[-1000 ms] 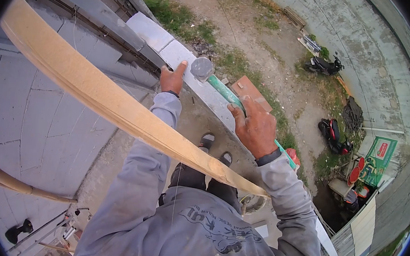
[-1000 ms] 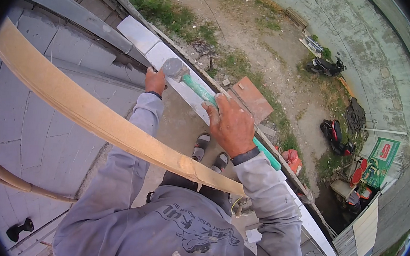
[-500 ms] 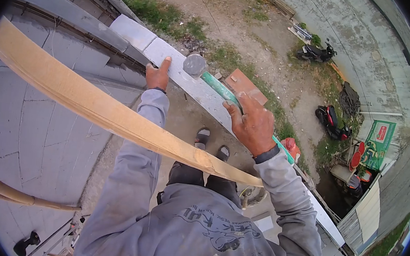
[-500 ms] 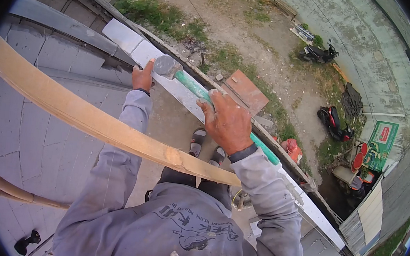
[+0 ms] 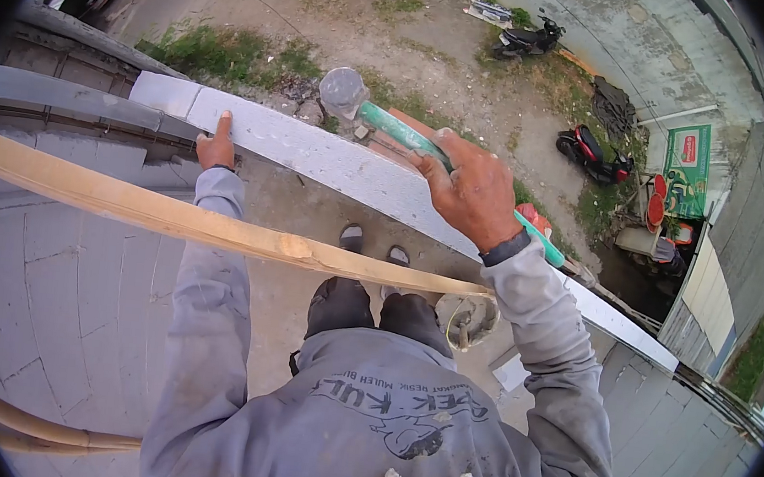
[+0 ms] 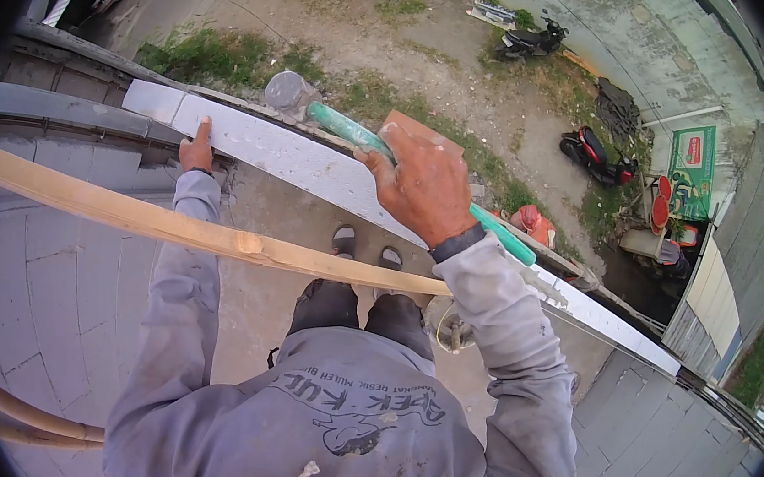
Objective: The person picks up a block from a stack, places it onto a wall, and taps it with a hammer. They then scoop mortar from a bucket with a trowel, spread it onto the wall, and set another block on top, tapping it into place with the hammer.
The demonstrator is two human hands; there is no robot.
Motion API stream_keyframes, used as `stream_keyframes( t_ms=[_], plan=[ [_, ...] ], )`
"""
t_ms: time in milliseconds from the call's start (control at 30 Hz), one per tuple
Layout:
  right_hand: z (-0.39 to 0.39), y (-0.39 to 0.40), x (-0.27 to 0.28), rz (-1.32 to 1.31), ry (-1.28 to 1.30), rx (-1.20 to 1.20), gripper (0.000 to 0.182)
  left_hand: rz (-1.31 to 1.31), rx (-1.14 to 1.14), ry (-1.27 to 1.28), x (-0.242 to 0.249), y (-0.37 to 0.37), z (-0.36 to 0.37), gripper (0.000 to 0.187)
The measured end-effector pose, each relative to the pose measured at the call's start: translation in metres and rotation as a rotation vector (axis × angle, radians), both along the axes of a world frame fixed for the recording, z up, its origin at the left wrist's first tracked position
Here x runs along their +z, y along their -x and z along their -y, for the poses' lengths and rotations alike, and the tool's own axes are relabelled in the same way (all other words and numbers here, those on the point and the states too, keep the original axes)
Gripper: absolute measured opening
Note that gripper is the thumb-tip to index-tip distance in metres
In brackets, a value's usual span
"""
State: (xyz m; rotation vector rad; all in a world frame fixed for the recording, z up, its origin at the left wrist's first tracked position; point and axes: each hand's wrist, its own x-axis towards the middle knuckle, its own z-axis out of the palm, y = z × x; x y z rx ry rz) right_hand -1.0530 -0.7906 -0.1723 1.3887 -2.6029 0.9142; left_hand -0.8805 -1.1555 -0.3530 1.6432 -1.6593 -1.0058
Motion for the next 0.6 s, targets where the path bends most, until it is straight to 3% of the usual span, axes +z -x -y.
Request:
stream_keyframes(
  t_ms=[67, 200, 267, 333, 367, 433, 467, 500, 567, 600],
  plan=[
    [-0.041, 0.001, 0.016, 0.024, 0.013, -0.075, 0.028, -0.056, 0.063, -0.065, -0.014, -0.004, 0.0, 0.095],
    [-0.148, -0.016, 0.014, 0.076, 0.073, -0.292, 0.025, -0.228, -0.051, -0.423, 0.04, -0.007, -0.082, 0.101],
    [-0.2, -0.041, 0.007, 0.261, 0.136, -0.497, 0.025, -0.35, -0.081, -0.405, -0.026, -0.029, -0.09, 0.098],
    [-0.246, -0.082, -0.002, 0.297, 0.121, -0.683, 0.026, -0.442, -0.07, -0.477, -0.028, -0.039, -0.137, 0.091],
    [-0.269, -0.107, -0.011, 0.335, 0.094, -0.784, 0.027, -0.412, -0.065, -0.57, -0.004, -0.042, -0.182, 0.086],
    [-0.304, -0.161, -0.031, 0.356, 0.092, -0.943, 0.028, -0.224, -0.351, -0.869, -0.098, -0.085, -0.18, 0.072],
    [-0.316, -0.191, -0.041, 0.421, 0.104, -1.062, 0.029, 0.059, -0.457, -0.935, -0.123, -0.093, -0.195, 0.07],
    [-0.326, -0.227, -0.053, 0.495, 0.117, -1.188, 0.029, 0.306, -0.717, -0.967, -0.106, -0.096, -0.223, 0.064],
    [-0.34, -0.3, -0.092, 0.593, 0.179, -1.388, 0.028, 0.504, -1.215, -0.879, -0.122, -0.111, -0.254, 0.058],
    [-0.345, -0.329, -0.105, 0.687, 0.229, -1.502, 0.028, 0.522, -1.277, -0.88, -0.129, -0.108, -0.262, 0.058]
  ],
)
